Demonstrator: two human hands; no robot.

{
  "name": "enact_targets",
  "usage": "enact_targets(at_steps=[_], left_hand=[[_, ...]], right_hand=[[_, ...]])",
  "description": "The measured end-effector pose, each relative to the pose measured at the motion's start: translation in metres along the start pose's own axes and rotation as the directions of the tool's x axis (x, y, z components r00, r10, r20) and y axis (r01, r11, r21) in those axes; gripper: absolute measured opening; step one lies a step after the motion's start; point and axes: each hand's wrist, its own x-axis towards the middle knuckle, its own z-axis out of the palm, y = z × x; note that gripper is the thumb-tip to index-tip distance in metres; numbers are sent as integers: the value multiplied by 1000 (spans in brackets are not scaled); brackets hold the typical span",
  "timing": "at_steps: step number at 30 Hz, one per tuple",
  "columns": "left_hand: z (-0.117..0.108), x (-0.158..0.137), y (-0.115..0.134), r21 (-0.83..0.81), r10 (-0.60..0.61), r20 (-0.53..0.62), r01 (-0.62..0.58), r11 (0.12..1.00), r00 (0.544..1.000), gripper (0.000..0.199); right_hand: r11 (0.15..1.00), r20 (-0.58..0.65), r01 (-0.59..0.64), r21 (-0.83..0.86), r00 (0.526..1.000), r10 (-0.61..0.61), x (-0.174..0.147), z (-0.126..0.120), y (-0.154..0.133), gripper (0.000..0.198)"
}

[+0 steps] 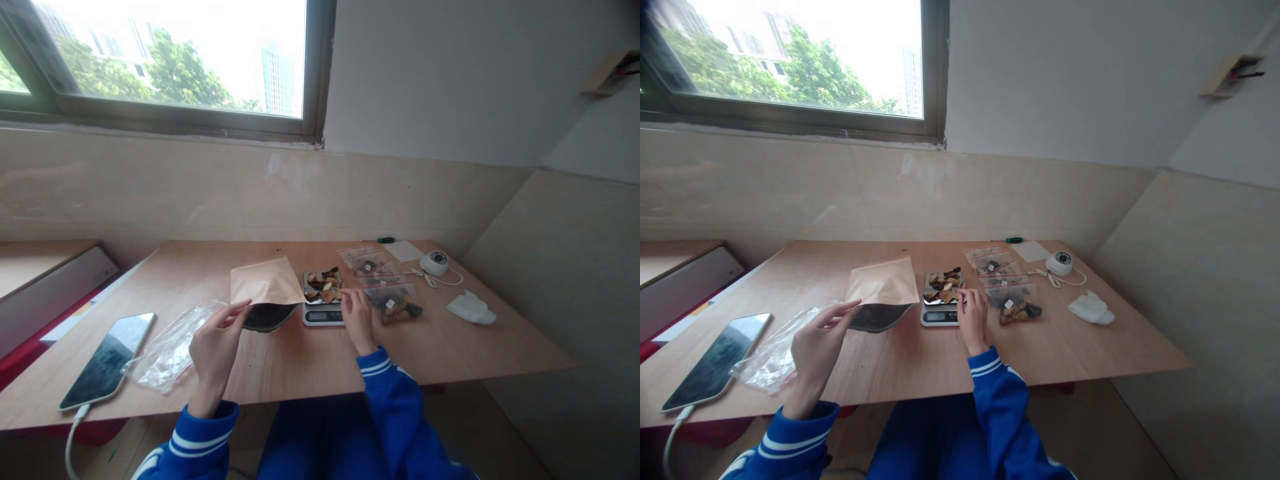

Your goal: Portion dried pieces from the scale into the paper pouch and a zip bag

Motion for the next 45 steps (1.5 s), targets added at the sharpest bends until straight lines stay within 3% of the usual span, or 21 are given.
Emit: enact_targets(at_steps=[6, 11, 15, 17, 20, 24, 28, 32, 40, 45], left_hand=[[10, 3, -2, -30, 53, 1, -53, 998, 999, 18], [30, 22, -9, 88, 61, 2, -61, 994, 998, 27], [49, 40, -25, 225, 8, 189, -51, 973, 982, 31], [53, 41, -35, 150, 97, 247, -137, 979, 964, 33], [46, 29, -50, 65, 234, 137, -245, 967, 963, 40], [18, 3, -72, 250, 181, -11, -172, 953, 983, 45], [-2, -13, -98, 409, 43, 47, -59, 911, 998, 42], [-6, -13, -112, 364, 13, 127, -59, 929, 992, 40], [-11, -18, -87, 154, -127, 155, 103, 983, 980, 38], [-9, -40, -64, 28, -121, 127, 118, 993, 984, 42]], right_hand=[[999, -62, -2, 44, 998, 5, -38, -19, 9, 23], [996, -34, -8, 84, 999, 11, -44, -18, 14, 24], [994, -14, -42, 105, 999, 43, -44, -16, 18, 23], [991, -14, -73, 114, 997, 75, -44, -17, 20, 23], [985, -5, -118, 127, 993, 119, -45, -17, 21, 23], [980, -1, -147, 134, 989, 148, -45, -17, 19, 25], [984, 20, -136, 117, 991, 135, -43, -17, 16, 30], [986, 59, -128, 107, 991, 122, -32, -17, 15, 34], [973, 131, -193, 129, 976, 176, 28, 9, 32, 29], [955, 141, -223, 197, 970, 197, 39, 22, 39, 27]])
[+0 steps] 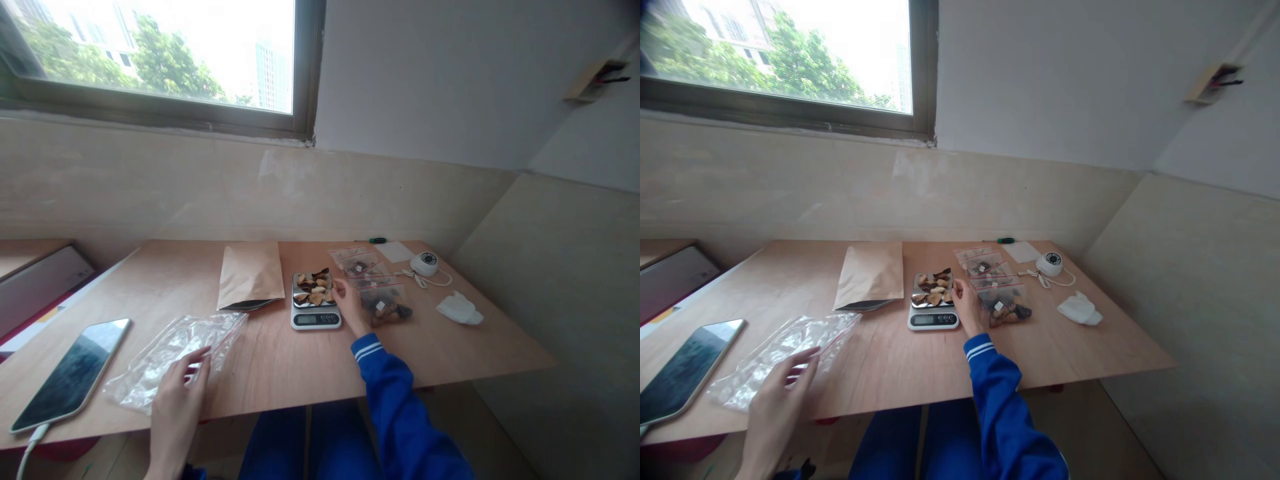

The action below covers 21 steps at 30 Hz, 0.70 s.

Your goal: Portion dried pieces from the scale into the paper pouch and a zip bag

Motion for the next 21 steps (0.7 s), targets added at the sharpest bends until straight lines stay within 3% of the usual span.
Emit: enact_targets(at_steps=[4, 7, 12, 14, 16, 18, 21], left_hand=[[5, -12, 8, -54, 11, -13, -12, 998, 1000, 49], [9, -18, 9, -86, 47, -27, -49, 995, 999, 55], [18, -26, 16, -115, 110, -12, -111, 987, 994, 52], [20, -28, 21, -133, 101, 2, -100, 986, 995, 51], [22, -32, 27, -151, 88, 5, -86, 985, 996, 51], [23, -37, 34, -181, 89, -5, -88, 980, 996, 50], [29, -47, 44, -257, 123, 5, -117, 959, 992, 47]], right_hand=[[998, -71, -36, 47, 997, 40, -16, -17, -2, 28], [999, -125, -33, 37, 991, 37, -47, -38, 0, 27], [985, -57, -4, -170, 998, -6, -105, -55, 9, 22], [975, -94, -16, -223, 996, -6, -116, -55, 2, 22], [976, -151, -31, -218, 989, -3, -119, -53, -17, 22], [992, -130, -8, -126, 992, -9, -122, -49, -48, 23], [991, 89, 38, 127, 995, -49, -130, -39, -102, 23]])
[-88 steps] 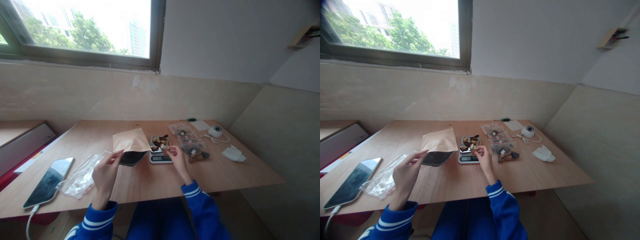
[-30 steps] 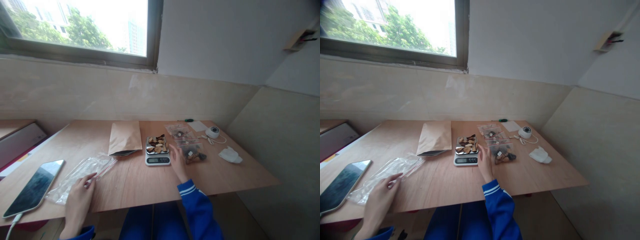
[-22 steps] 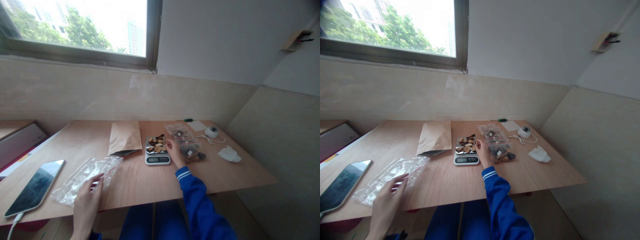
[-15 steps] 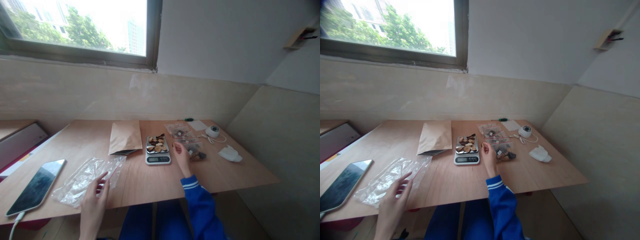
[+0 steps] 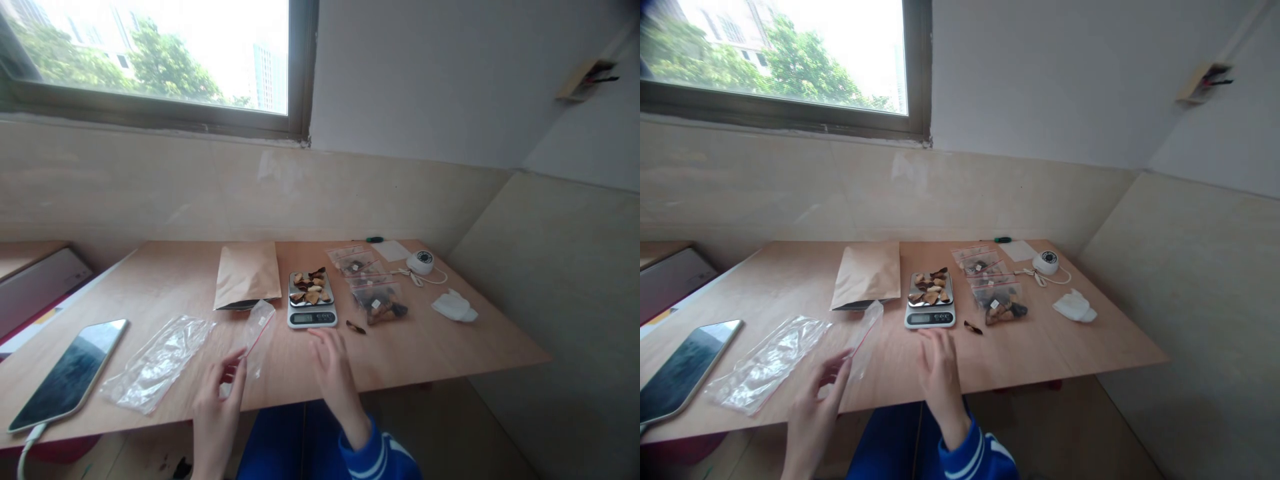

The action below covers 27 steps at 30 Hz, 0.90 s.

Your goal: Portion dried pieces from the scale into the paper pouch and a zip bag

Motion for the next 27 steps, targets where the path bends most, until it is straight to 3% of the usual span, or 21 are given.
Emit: enact_targets(at_steps=[3, 5, 8, 14, 19, 22, 24, 27], left_hand=[[9, -10, 4, -94, 4, 61, 1, 996, 998, 44], [13, -16, 3, -138, -14, 91, 26, 990, 996, 41], [14, -20, 0, -172, -32, 73, 44, 984, 997, 38], [10, -16, 2, -219, -134, -112, 107, 970, 985, 41], [12, -10, 2, -196, -112, -53, 100, 975, 992, 38], [15, 1, 2, -68, 64, -147, -75, 995, 987, 29], [20, 13, 3, 62, 270, -287, -263, 963, 919, 22], [37, 36, 4, 152, 483, -426, -465, 872, 765, 13]], right_hand=[[987, 152, -58, 149, 988, 35, -9, 20, -38, 25], [975, 196, -125, 186, 977, 88, -14, 30, -47, 25], [951, 233, -223, 213, 957, 172, -16, 37, -40, 20], [896, 272, -377, 233, 910, 312, -14, 25, -9, 20], [905, 394, -342, 254, 891, 226, -21, 6, -4, 30], [931, 278, -267, 249, 941, 195, -25, -5, 5, 30], [949, 164, -247, 194, 962, 217, -25, -11, 17, 29], [975, 45, -196, 103, 980, 192, -17, -17, 35, 27]])
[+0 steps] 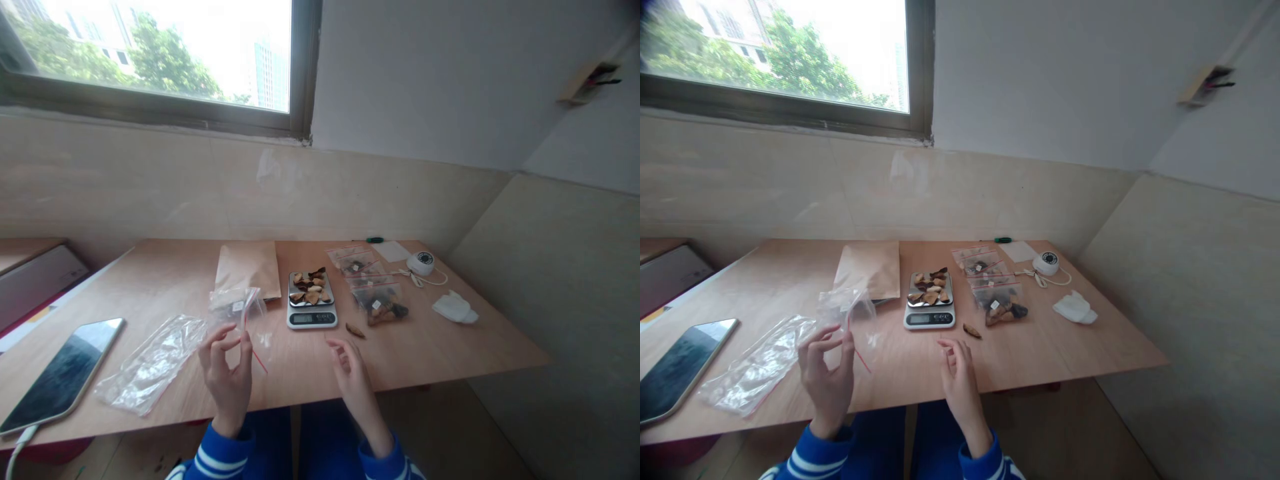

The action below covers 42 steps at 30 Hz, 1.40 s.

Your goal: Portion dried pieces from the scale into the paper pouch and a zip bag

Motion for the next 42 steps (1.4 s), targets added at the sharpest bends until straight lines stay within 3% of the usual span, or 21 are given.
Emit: enact_targets(at_steps=[4, 8, 13, 21, 29, 37, 42], left_hand=[[44, 7, -10, -95, 20, 4, -19, 995, 1000, 10], [74, 5, -17, -108, -153, 34, 155, 982, 988, 11], [78, -3, -21, -100, -282, -21, 279, 955, 959, 13], [74, -5, -19, -116, -291, -45, 285, 952, 956, 15], [73, -7, -17, -86, -380, -47, 375, 923, 924, 15], [72, -6, -12, -118, -445, -4, 441, 890, 896, 15], [73, -5, -10, -116, -442, 6, 439, 891, 897, 16]], right_hand=[[973, -64, 140, -184, 986, -154, 34, 0, 5, 23], [908, -29, 206, -365, 972, -232, 85, 10, 3, 28], [849, 92, 201, -488, 979, -179, 129, 20, 3, 37], [804, 162, 199, -560, 978, -129, 134, 44, 8, 43], [908, 111, 175, -381, 983, -143, 140, 44, 19, 20], [959, 64, 151, -238, 988, -140, 144, 35, 19, 26], [996, -41, 88, -21, 995, -89, 146, 23, 0, 24]])
